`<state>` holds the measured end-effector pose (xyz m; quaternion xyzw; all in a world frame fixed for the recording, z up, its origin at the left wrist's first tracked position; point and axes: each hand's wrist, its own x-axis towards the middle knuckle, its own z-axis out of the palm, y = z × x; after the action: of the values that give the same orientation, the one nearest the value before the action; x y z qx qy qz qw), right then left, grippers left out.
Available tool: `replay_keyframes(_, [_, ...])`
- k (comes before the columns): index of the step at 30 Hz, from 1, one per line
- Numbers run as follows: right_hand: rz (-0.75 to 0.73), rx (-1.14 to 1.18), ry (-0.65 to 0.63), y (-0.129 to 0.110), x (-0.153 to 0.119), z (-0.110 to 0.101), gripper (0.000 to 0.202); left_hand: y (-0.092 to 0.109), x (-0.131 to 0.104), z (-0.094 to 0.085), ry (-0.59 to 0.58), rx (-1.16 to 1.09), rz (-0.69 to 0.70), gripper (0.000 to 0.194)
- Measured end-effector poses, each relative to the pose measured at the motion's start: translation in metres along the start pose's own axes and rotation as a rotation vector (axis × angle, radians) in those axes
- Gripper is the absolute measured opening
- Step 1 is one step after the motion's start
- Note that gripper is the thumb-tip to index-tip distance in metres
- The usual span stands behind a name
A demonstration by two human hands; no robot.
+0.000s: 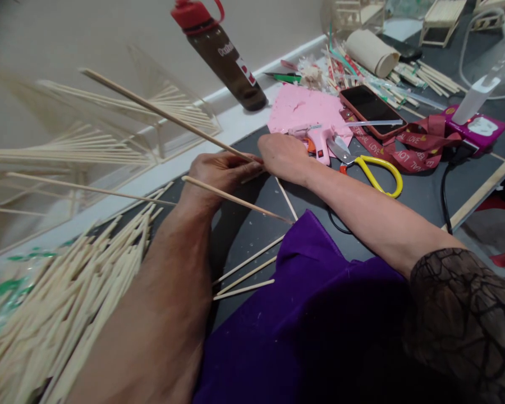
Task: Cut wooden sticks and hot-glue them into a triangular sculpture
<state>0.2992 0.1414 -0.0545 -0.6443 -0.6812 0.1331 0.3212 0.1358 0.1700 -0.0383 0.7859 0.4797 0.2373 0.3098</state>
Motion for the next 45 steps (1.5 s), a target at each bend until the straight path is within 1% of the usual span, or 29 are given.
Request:
replay_keyframes(3, [0.031,-0.171,-0.087,-0.006,-0.006,-0.009,0.024,0.002,-0.001,0.001,0.004,-0.001,-0.005,0.039])
replay_keyframes(6, [0.060,-0.249,-0.148,-0.016,-0.014,-0.021,0.029,0.005,-0.003,0.001,0.013,-0.003,-0.010,0.036])
replay_keyframes(9, [0.069,-0.292,-0.194,-0.022,-0.020,-0.028,0.032,0.007,-0.004,0.002,0.019,0.004,-0.012,0.035])
replay_keyframes(16, [0.059,-0.283,-0.173,-0.018,-0.023,-0.025,0.034,0.005,-0.003,0.005,0.031,0.025,0.005,0.033])
replay_keyframes(22, [0.045,-0.283,-0.197,-0.019,-0.021,-0.026,0.035,0.008,-0.005,0.004,0.024,0.054,0.020,0.029])
replay_keyframes(30, [0.036,-0.318,-0.232,-0.022,-0.024,-0.027,0.040,0.001,-0.004,0.004,0.018,0.018,0.035,0.027])
replay_keyframes(36, [0.033,-0.322,-0.241,-0.026,-0.026,-0.029,0.041,0.003,-0.006,0.003,0.000,-0.046,0.021,0.030])
replay_keyframes(41, [0.052,-0.263,-0.235,-0.022,-0.025,-0.027,0.039,0.001,-0.004,0.000,-0.062,-0.102,-0.030,0.039])
replay_keyframes(45, [0.060,-0.223,-0.223,-0.018,-0.022,-0.025,0.038,-0.006,0.000,-0.003,-0.108,-0.132,-0.027,0.042])
